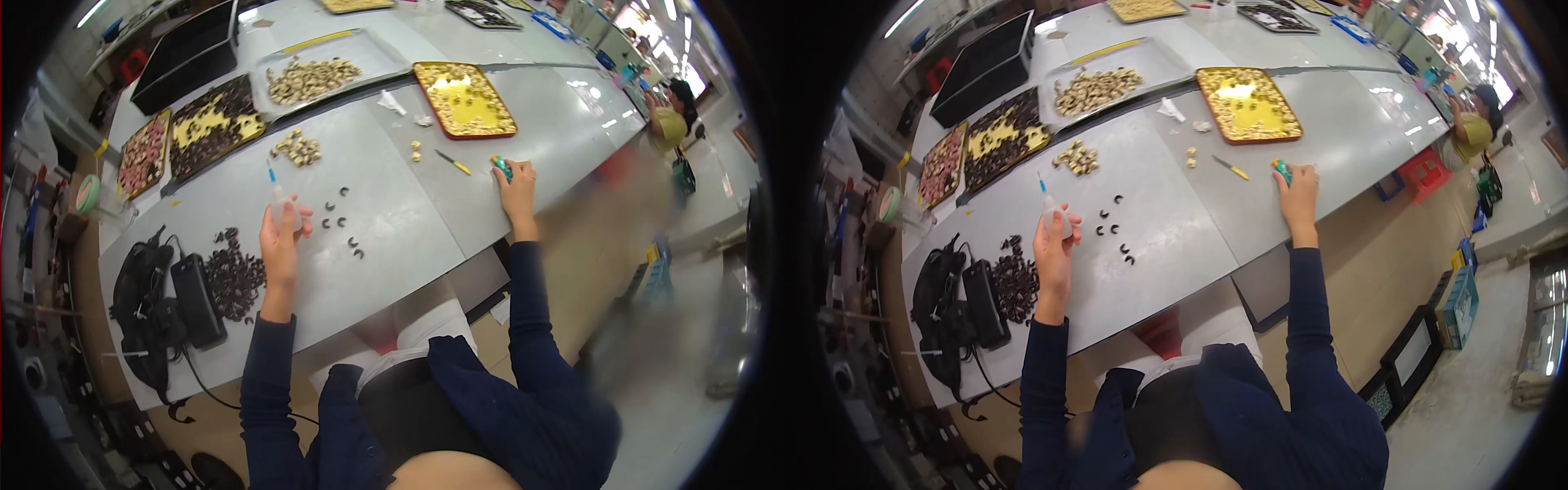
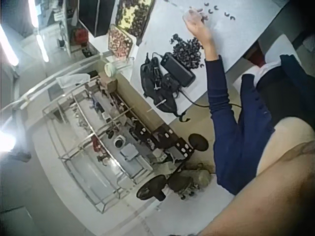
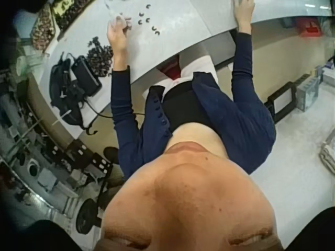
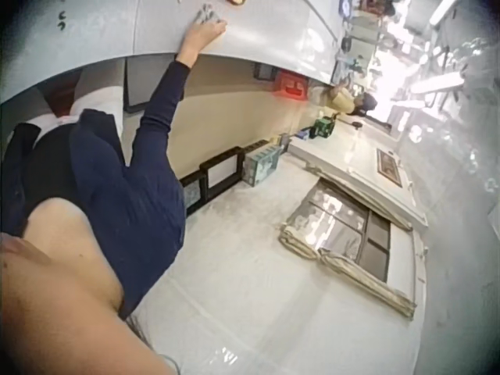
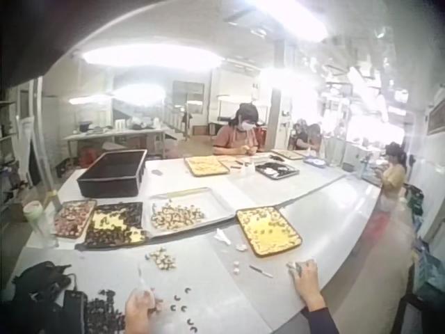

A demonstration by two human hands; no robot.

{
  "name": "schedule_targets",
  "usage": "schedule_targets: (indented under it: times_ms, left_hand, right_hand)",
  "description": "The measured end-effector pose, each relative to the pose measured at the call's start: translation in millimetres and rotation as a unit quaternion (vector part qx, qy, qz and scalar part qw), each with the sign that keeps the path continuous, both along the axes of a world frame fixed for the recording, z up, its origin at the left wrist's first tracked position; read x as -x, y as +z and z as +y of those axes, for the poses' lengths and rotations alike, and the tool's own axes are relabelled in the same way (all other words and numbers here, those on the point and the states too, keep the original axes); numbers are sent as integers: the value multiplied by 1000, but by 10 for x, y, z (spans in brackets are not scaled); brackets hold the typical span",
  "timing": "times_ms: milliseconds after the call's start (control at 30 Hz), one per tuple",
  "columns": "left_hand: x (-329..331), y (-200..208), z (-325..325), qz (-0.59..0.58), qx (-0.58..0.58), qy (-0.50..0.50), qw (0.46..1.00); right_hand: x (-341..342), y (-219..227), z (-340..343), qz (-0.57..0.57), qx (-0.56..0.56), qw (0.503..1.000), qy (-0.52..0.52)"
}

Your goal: The person applies glue from a bottle onto small curved pieces, joins them to miniature white pieces to assemble toy components, and sorts more pieces on the table.

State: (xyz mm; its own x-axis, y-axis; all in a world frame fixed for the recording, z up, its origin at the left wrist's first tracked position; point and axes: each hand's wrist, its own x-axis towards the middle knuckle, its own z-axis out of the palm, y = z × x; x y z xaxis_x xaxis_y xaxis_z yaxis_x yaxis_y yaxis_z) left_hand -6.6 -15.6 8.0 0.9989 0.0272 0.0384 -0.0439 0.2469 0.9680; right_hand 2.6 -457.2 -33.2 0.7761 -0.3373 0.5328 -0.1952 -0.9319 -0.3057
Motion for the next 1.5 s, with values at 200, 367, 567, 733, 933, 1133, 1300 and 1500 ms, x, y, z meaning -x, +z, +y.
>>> schedule_targets:
  times_ms: [200, 367, 567, 733, 933, 1133, 1300, 1500]
  left_hand:
    - [223, -15, -82, -47, -60, -73, 994]
    - [882, 165, -661, -44, -65, -229, 970]
    - [1438, -357, -1574, 147, -30, -469, 870]
    - [1556, -1335, -1929, 266, -10, -448, 853]
    - [1546, -1754, -1977, 250, -104, -458, 847]
    - [1540, -1690, -1986, 246, -139, -458, 843]
    - [1516, -1695, -1965, 254, -154, -469, 831]
    - [1506, -1720, -1947, 257, -147, -466, 834]
  right_hand:
    - [186, 142, -46, 15, -78, 993, 89]
    - [876, 285, -115, -25, -343, 937, 60]
    - [1812, -158, 114, -31, -547, 833, 77]
    - [2372, -1137, 309, 53, -761, 647, -20]
    - [2421, -1420, 674, 132, -780, 592, -154]
    - [2312, -1593, 736, 148, -747, 627, -166]
    - [2252, -1637, 805, 125, -750, 627, -169]
    - [2216, -1633, 878, 77, -746, 634, -187]
